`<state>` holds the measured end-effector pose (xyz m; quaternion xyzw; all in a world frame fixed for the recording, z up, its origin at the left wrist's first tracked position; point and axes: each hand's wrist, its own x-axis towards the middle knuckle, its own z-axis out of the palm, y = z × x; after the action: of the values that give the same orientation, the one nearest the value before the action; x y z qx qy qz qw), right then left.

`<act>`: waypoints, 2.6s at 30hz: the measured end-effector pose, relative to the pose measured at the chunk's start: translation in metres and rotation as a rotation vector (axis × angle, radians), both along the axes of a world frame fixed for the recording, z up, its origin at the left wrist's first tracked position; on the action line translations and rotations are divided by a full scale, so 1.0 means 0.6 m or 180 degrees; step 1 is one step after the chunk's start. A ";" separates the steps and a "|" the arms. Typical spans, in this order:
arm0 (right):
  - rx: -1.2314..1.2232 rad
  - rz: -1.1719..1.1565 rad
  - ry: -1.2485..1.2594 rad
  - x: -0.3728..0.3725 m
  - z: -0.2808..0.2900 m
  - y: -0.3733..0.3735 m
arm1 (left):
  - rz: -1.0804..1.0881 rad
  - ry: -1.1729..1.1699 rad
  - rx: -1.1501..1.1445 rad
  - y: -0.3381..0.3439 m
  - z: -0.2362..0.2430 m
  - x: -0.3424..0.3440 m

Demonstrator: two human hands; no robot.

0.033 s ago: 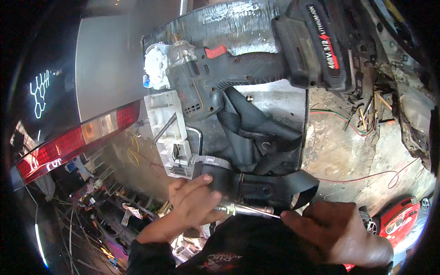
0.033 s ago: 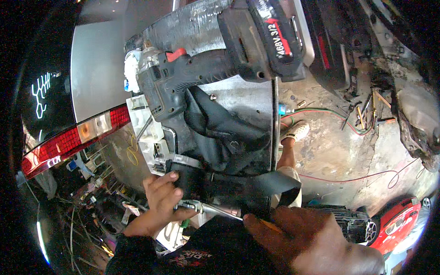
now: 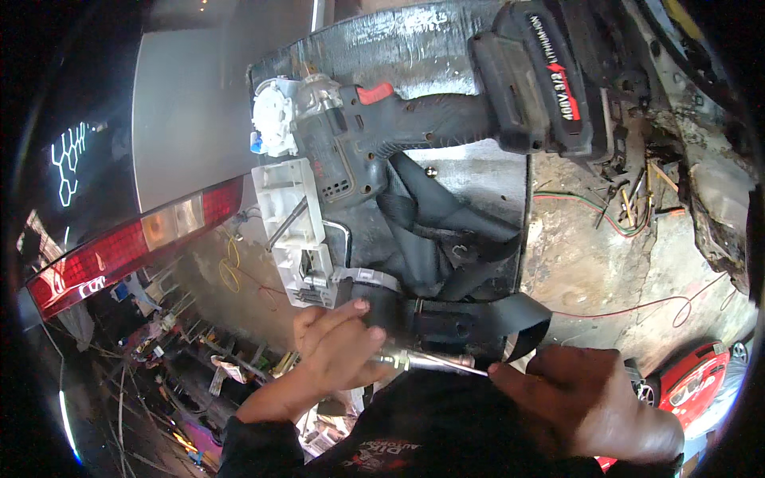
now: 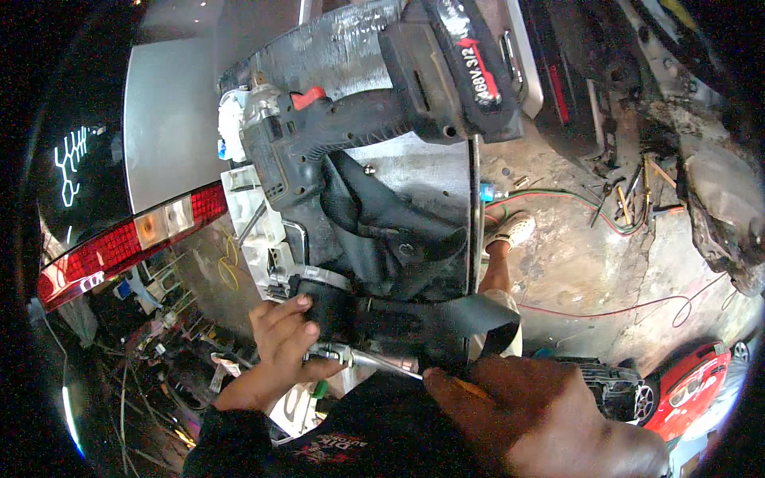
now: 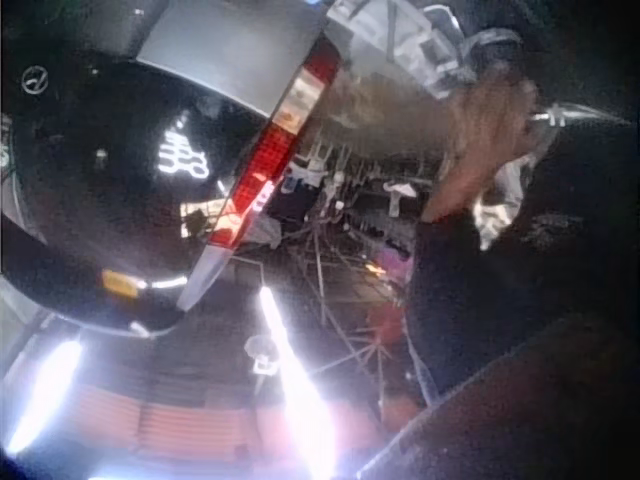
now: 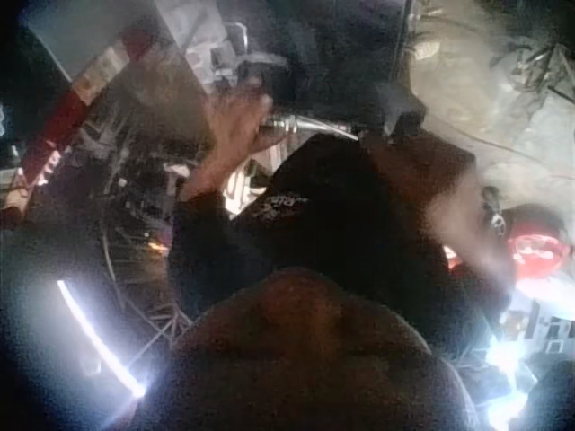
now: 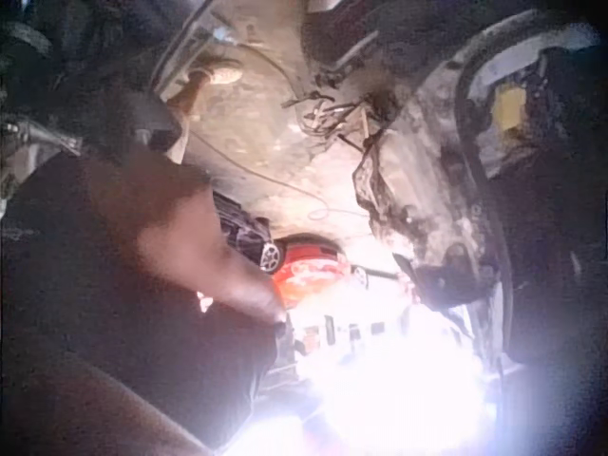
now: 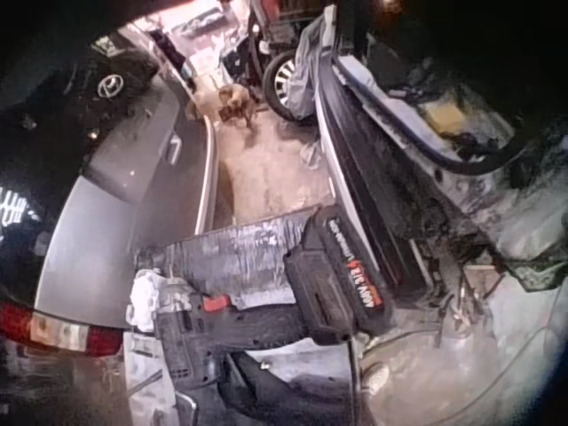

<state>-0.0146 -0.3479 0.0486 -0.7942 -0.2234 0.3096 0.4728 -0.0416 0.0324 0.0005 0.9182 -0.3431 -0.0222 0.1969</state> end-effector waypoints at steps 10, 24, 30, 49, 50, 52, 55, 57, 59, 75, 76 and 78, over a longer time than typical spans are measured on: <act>-0.0472 -0.0210 -0.0210 0.016 0.068 0.008 | 0.0205 0.0332 0.0019 -0.052 0.043 0.069; -0.0906 0.0107 -0.1275 0.014 0.090 0.032 | 0.0009 0.0162 -0.0267 -0.052 0.036 0.091; -0.1062 0.0165 -0.1254 0.002 0.096 0.047 | 0.0014 0.0169 -0.0364 -0.053 0.034 0.093; -0.0899 0.0271 0.1429 0.135 0.081 0.047 | 0.0078 0.0085 -0.0698 -0.061 0.019 0.100; -0.0691 0.0346 0.1587 0.149 0.069 0.039 | 0.0086 0.0065 -0.0694 -0.058 0.022 0.102; -0.0513 0.0271 0.1637 0.146 0.036 0.027 | 0.0098 0.0028 -0.0704 -0.051 0.023 0.105; -0.0356 0.0247 0.1423 0.129 0.028 0.021 | 0.0109 0.0055 -0.0734 -0.037 0.016 0.101; -0.0592 0.0265 0.1153 0.116 0.068 0.029 | -0.0034 -0.0030 -0.0757 -0.032 0.009 0.096; -0.0735 0.0183 0.0989 0.102 0.095 0.031 | -0.0112 -0.0031 -0.0792 -0.028 0.005 0.092; -0.1108 -0.0607 -0.0698 -0.079 0.112 0.061 | -0.0356 0.0314 -0.0902 -0.037 0.009 0.133; -0.1139 -0.0600 -0.0741 -0.082 0.105 0.065 | -0.0427 0.0293 -0.0923 -0.039 0.010 0.137; -0.1125 -0.0649 -0.0819 -0.091 0.085 0.066 | -0.0468 0.0419 -0.0821 -0.042 0.015 0.143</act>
<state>-0.0691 -0.3082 0.0996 -0.9159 -0.1428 0.1908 0.3230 0.0442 0.0075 0.0095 0.8543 -0.3957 -0.0524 0.3331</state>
